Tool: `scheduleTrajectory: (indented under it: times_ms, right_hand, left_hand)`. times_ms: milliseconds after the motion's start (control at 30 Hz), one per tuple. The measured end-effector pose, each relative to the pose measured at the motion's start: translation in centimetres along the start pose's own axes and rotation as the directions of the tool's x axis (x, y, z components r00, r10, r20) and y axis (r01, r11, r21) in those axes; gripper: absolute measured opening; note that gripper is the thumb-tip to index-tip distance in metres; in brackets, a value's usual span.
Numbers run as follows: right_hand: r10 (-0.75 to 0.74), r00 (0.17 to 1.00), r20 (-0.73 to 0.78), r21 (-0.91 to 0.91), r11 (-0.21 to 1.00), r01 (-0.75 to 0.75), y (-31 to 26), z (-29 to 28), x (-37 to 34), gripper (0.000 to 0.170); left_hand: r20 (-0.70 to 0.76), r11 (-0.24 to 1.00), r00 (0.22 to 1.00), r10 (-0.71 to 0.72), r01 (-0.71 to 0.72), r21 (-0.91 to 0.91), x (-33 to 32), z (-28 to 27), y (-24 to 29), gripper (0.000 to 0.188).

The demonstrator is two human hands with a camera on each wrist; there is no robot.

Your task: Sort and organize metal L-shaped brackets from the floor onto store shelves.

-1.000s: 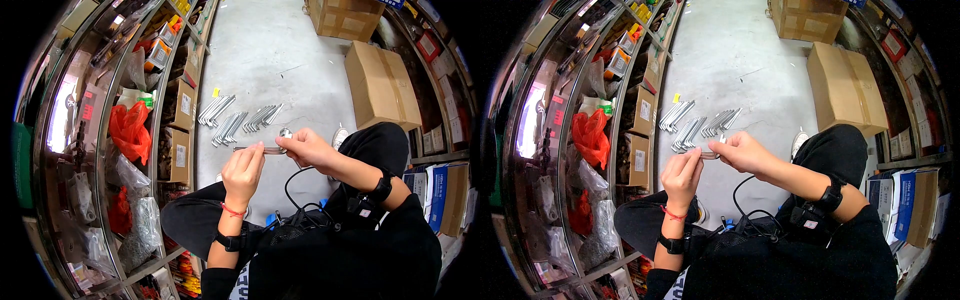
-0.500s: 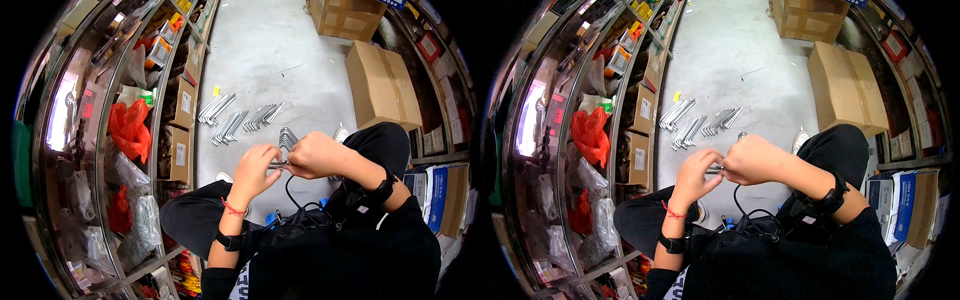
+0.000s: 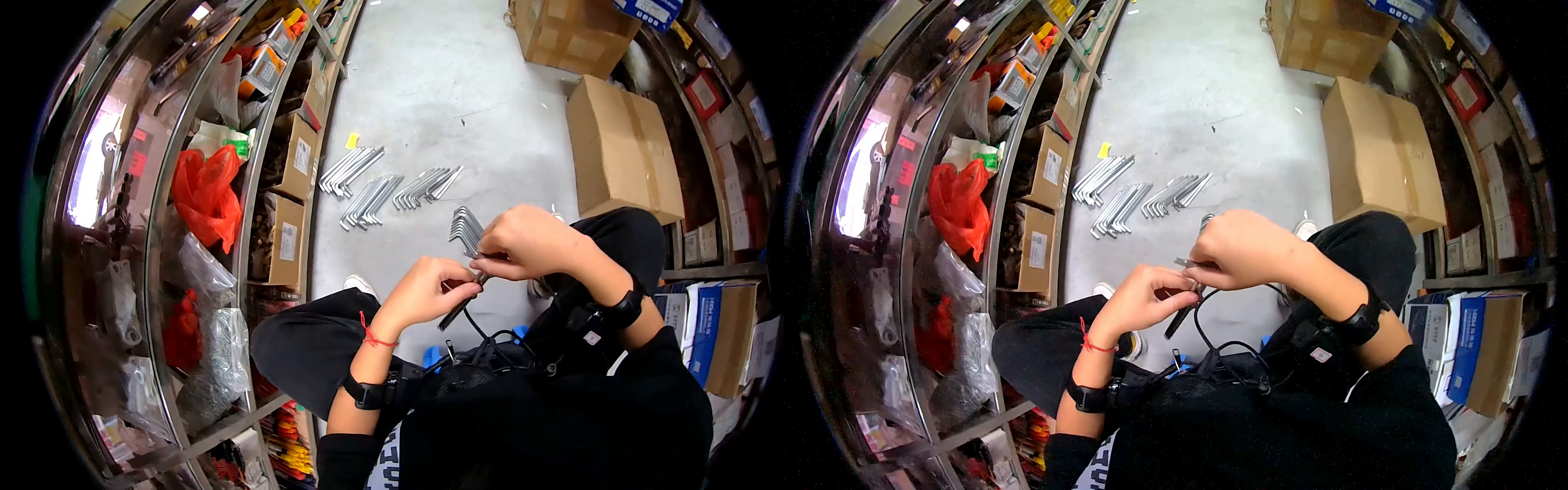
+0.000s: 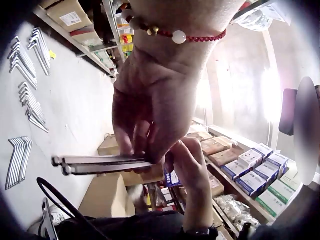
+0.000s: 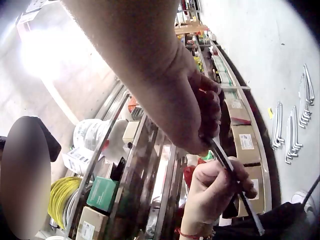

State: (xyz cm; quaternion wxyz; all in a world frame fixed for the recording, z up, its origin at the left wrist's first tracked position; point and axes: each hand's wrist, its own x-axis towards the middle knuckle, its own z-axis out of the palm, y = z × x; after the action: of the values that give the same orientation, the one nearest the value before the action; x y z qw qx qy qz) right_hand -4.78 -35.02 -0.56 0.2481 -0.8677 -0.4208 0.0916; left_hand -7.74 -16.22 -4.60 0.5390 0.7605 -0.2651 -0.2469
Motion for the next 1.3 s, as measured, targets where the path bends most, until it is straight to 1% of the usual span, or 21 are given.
scheduleTrajectory:
  times_ms: [67, 100, 167, 200, 233, 267, 300, 333, 367, 400, 467, 500, 600, 633, 767, 900, 1033, 1133, 1167, 1267, 1300]
  right_hand:
    - [0.015, 0.997, -0.082, -0.011, 1.000, -0.016, -0.3, -0.4, 0.4, 0.026]
    - [0.052, 0.990, -0.131, 0.006, 0.999, -0.052, -0.4, -0.3, 0.4, 0.029]
    - [0.166, 0.978, -0.128, 0.068, 0.985, -0.159, -0.8, -0.7, 0.8, 0.032]
    - [0.146, 0.974, -0.175, 0.121, 0.985, -0.126, -0.6, -0.4, 1.0, 0.030]
    - [0.240, 0.967, -0.084, 0.194, 0.956, -0.220, -1.4, -1.1, 1.3, 0.030]
    - [0.213, 0.975, -0.056, 0.283, 0.940, -0.189, -1.3, -0.5, 1.3, 0.028]
    - [0.204, 0.979, 0.030, 0.411, 0.890, -0.198, -1.3, 0.2, 1.4, 0.027]
    - [0.203, 0.974, 0.101, 0.494, 0.840, -0.226, -2.1, 0.4, 1.4, 0.026]
    - [0.167, 0.969, 0.181, 0.549, 0.800, -0.240, -2.7, 0.7, 1.5, 0.025]
    - [0.128, 0.963, 0.238, 0.633, 0.732, -0.254, -3.3, 1.1, 1.5, 0.026]
    - [0.171, 0.956, 0.239, 0.765, 0.573, -0.293, -4.3, 2.3, 1.9, 0.027]
    - [0.156, 0.964, 0.217, 0.775, 0.572, -0.267, -4.8, 2.3, 2.4, 0.027]
    - [0.160, 0.965, 0.207, 0.816, 0.516, -0.260, -5.1, 2.5, 3.9, 0.025]
    - [0.190, 0.963, 0.189, 0.812, 0.522, -0.262, -5.0, 2.9, 4.4, 0.024]
    - [0.211, 0.963, 0.166, 0.788, 0.559, -0.258, -5.9, 3.3, 6.1, 0.024]
    - [0.227, 0.968, 0.108, 0.774, 0.592, -0.225, -7.0, 3.0, 7.1, 0.024]
    - [0.211, 0.967, 0.145, 0.787, 0.567, -0.242, -6.8, 3.0, 7.5, 0.025]
    - [0.193, 0.965, 0.176, 0.829, 0.500, -0.251, -6.8, 2.9, 7.5, 0.028]
    - [0.186, 0.965, 0.187, 0.840, 0.478, -0.255, -6.6, 3.0, 7.5, 0.031]
    - [0.215, 0.951, 0.221, 0.893, 0.347, -0.286, -6.5, 3.3, 7.2, 0.033]
    - [0.200, 0.955, 0.219, 0.891, 0.357, -0.279, -6.4, 3.5, 7.1, 0.034]
  left_hand:
    - [-0.024, 0.997, 0.999, -0.033, 0.032, -0.065, -0.2, -0.1, 0.0, 0.014]
    - [-0.041, 0.988, 0.997, -0.071, 0.064, -0.143, -0.3, -0.1, -0.1, 0.016]
    - [-0.081, 0.972, 0.996, -0.047, 0.027, -0.233, -0.4, -0.5, 0.3, 0.016]
    - [-0.097, 0.969, 0.995, -0.028, 0.003, -0.248, -0.4, -0.9, 0.2, 0.015]
    - [-0.181, 0.946, 0.983, -0.010, -0.050, -0.320, -0.5, -1.2, 0.6, 0.016]
    - [-0.258, 0.916, 0.966, 0.000, -0.103, -0.387, -0.6, -1.4, 0.9, 0.016]
    - [-0.338, 0.906, 0.941, -0.022, -0.125, -0.405, -0.7, -1.8, 1.3, 0.016]
    - [-0.422, 0.900, 0.907, -0.017, -0.170, -0.401, -0.8, -2.2, 1.0, 0.017]
    - [-0.504, 0.887, 0.863, -0.032, -0.208, -0.413, -1.1, -2.7, 1.4, 0.017]
    - [-0.574, 0.871, 0.817, -0.055, -0.241, -0.427, -1.3, -3.0, 1.6, 0.018]
    - [-0.676, 0.837, 0.733, -0.077, -0.321, -0.444, -1.9, -3.6, 1.8, 0.019]
    - [-0.715, 0.817, 0.692, -0.095, -0.357, -0.454, -2.2, -3.8, 1.8, 0.019]
    - [-0.758, 0.854, 0.647, -0.084, -0.345, -0.389, -3.3, -4.9, 1.5, 0.021]
    - [-0.777, 0.864, 0.622, -0.098, -0.335, -0.377, -3.6, -5.2, 1.2, 0.022]
    - [-0.821, 0.815, 0.562, -0.101, -0.426, -0.393, -4.8, -6.2, 1.5, 0.024]
    - [-0.825, 0.787, 0.548, -0.135, -0.447, -0.426, -5.8, -6.9, 2.0, 0.026]
    - [-0.813, 0.763, 0.559, -0.160, -0.453, -0.461, -6.2, -7.0, 2.0, 0.026]
    - [-0.796, 0.744, 0.567, -0.211, -0.436, -0.507, -6.4, -7.0, 2.3, 0.026]
    - [-0.799, 0.742, 0.560, -0.219, -0.436, -0.509, -6.4, -7.0, 2.2, 0.026]
    - [-0.821, 0.736, 0.519, -0.237, -0.456, -0.501, -6.3, -7.0, 2.2, 0.024]
    - [-0.824, 0.736, 0.515, -0.234, -0.460, -0.496, -6.2, -6.9, 2.1, 0.024]
